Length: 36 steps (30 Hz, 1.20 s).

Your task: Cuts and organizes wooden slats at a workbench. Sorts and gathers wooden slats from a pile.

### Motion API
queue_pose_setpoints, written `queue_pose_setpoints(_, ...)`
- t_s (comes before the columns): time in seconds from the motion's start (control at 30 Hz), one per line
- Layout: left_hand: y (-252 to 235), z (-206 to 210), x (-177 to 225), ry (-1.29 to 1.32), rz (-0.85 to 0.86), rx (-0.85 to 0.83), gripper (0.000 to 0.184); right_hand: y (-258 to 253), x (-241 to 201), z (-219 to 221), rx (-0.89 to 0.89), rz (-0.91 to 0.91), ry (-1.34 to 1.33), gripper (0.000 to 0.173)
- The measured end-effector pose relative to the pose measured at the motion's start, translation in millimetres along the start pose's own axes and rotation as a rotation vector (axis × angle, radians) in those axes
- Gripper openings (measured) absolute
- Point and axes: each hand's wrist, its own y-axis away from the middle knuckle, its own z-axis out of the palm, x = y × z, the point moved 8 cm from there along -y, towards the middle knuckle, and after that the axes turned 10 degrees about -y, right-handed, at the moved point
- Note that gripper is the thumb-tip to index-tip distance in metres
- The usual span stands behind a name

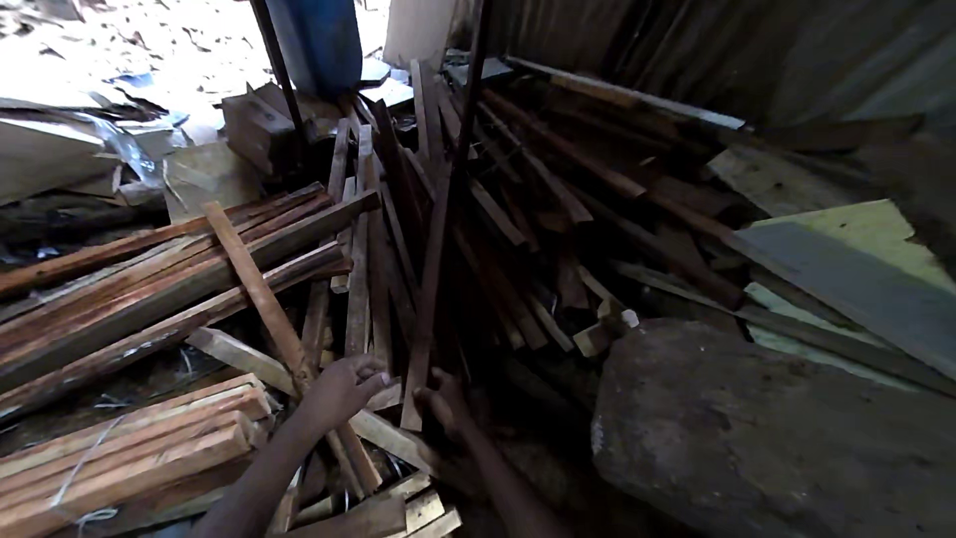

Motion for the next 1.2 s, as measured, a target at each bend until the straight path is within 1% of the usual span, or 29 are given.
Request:
queue_pose_setpoints(0.07, 2, -1, 4, 0.047, -0.017, -0.004, 0.042, 18, 10, 2, 0.021, 0.114, -0.406, 0.047)
queue_pose_setpoints(0.1, 3, -1, 8, 0.065, -0.01, -0.009, 0.042, 23, 11, 2, 0.037, 0.129, -0.509, 0.047)
queue_pose_setpoints(0.13, 3, 0, 13, 0.08, 0.0, -0.013, 0.043, 27, 7, 2, 0.046, 0.109, -0.514, 0.046)
queue_pose_setpoints(0.23, 7, 4, 29, 0.116, 0.03, -0.018, 0.043, 41, -16, -4, 0.154, 0.017, -0.216, 0.064)
queue_pose_setpoints(0.3, 5, 7, 30, 0.163, 0.028, -0.019, 0.049, 52, -28, 2, 0.142, -0.052, -0.22, 0.069)
queue_pose_setpoints(0.37, 2, 12, 26, 0.239, 0.01, -0.029, 0.056, 68, -36, 14, 0.046, -0.121, -0.281, 0.067)
queue_pose_setpoints(0.43, 3, 15, 23, 0.383, -0.011, -0.036, 0.059, 80, -42, 28, -0.077, -0.172, -0.359, 0.057)
queue_pose_setpoints(0.47, 4, 14, 23, 0.485, -0.017, -0.023, 0.059, 85, -43, 36, -0.17, -0.174, -0.417, 0.054)
queue_pose_setpoints(0.53, 10, 8, 26, 0.707, -0.051, 0.018, 0.062, 93, -42, 55, -0.418, -0.118, -0.608, 0.054)
queue_pose_setpoints(0.57, 12, 2, 27, 0.813, -0.07, 0.044, 0.062, 98, -41, 66, -0.575, -0.075, -0.761, 0.052)
queue_pose_setpoints(0.6, 15, -5, 29, 0.915, -0.08, 0.074, 0.06, 105, -44, 78, -0.742, -0.01, -0.911, 0.053)
queue_pose_setpoints(0.67, 20, -18, 30, 1.128, -0.04, 0.134, 0.051, 119, -53, 96, -1.039, 0.135, -1.104, 0.063)
queue_pose_setpoints(0.7, 22, -22, 26, 1.208, -0.033, 0.177, 0.047, 124, -57, 102, -1.118, 0.201, -1.125, 0.069)
queue_pose_setpoints(0.73, 23, -23, 20, 1.257, -0.03, 0.22, 0.045, 127, -58, 105, -1.157, 0.257, -1.114, 0.072)
queue_pose_setpoints(0.83, 22, -15, 2, 1.246, -0.048, 0.294, 0.048, 126, -61, 110, -1.194, 0.343, -1.068, 0.074)
queue_pose_setpoints(0.9, 19, -7, -9, 1.229, -0.111, 0.311, 0.05, 124, -59, 115, -1.189, 0.384, -1.103, 0.07)
queue_pose_setpoints(0.97, 16, -1, -22, 1.244, -0.17, 0.327, 0.048, 123, -53, 121, -1.162, 0.42, -1.122, 0.065)
queue_pose_setpoints(1.1, 10, 6, -39, 1.181, -0.234, 0.311, 0.045, 113, -29, 128, -1.033, 0.446, -1.075, 0.058)
queue_pose_setpoints(1.2, 5, 8, -43, 1.205, -0.294, 0.301, 0.039, 104, -7, 125, -0.871, 0.495, -1.006, 0.051)
